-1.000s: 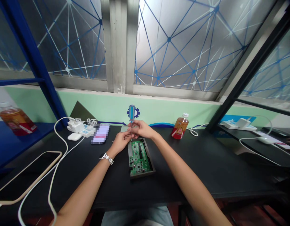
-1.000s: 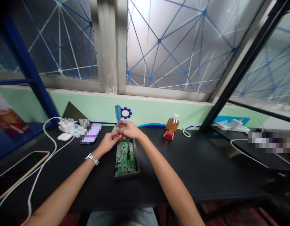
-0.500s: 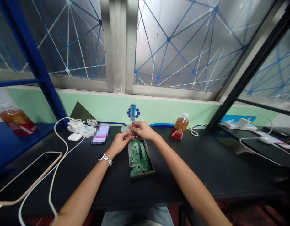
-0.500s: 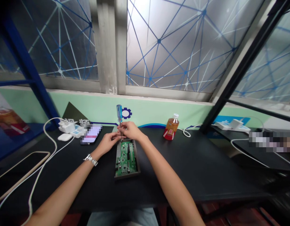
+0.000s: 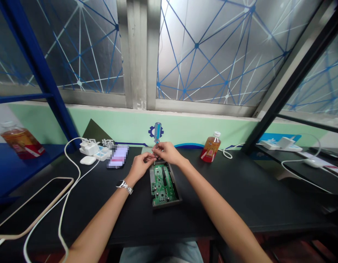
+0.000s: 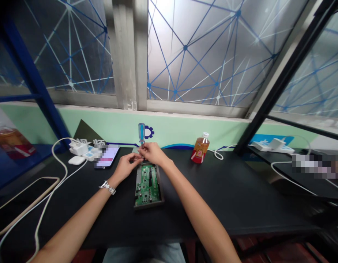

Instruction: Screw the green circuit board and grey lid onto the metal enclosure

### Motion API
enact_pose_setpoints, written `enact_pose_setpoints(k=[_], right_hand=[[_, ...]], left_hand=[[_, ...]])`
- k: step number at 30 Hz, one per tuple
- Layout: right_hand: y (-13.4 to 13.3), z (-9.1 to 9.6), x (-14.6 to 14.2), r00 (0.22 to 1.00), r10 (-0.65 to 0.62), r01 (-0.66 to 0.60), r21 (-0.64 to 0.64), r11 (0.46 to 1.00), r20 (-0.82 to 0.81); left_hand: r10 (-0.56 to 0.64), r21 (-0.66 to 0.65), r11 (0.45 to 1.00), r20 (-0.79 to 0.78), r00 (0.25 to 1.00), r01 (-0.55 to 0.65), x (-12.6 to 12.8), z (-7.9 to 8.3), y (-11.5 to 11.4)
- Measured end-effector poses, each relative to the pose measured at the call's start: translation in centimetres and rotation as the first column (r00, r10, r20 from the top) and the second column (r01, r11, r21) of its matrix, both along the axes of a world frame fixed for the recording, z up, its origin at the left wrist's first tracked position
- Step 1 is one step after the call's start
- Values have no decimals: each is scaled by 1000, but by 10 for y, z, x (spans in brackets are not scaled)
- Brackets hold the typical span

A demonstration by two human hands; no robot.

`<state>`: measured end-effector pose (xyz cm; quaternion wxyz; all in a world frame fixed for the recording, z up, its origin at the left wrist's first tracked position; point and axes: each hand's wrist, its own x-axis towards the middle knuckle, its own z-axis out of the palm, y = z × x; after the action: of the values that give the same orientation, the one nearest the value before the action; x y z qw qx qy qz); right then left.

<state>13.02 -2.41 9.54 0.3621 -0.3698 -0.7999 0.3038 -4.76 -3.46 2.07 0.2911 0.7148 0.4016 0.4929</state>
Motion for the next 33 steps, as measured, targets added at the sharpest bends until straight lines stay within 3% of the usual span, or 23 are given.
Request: enact_pose_setpoints(k=[4,8,12,15,19,24,33], right_hand=[[-4,-9,8,988,11,-18,-40,999,-152],[-10,-14,24,925,-14,-33,-117,993,-380],[-20,-19,44,809,-89,-18,-175,984,-582],[-30,-31,58,684,-190,-30,-287,958,-705],[-43,-49,73,562,-348,-46,-449,893,-750],[-52,-57,79,481,-423,-102,-529,843,-768],[-58,-62,67,445,-450,-103,-544,833,-774]], left_hand=[[-25,49,998,0,1000,25,-5,4,-7],[-13,92,996,-63,998,19,-11,12,-14],[-37,115,992,-112,993,50,-14,17,-18],[-78,125,988,-129,989,94,-14,19,-20],[-101,144,982,-152,983,123,-10,18,-23],[-117,150,978,-181,976,145,-4,18,-29],[-151,157,970,-201,968,184,4,17,-33]])
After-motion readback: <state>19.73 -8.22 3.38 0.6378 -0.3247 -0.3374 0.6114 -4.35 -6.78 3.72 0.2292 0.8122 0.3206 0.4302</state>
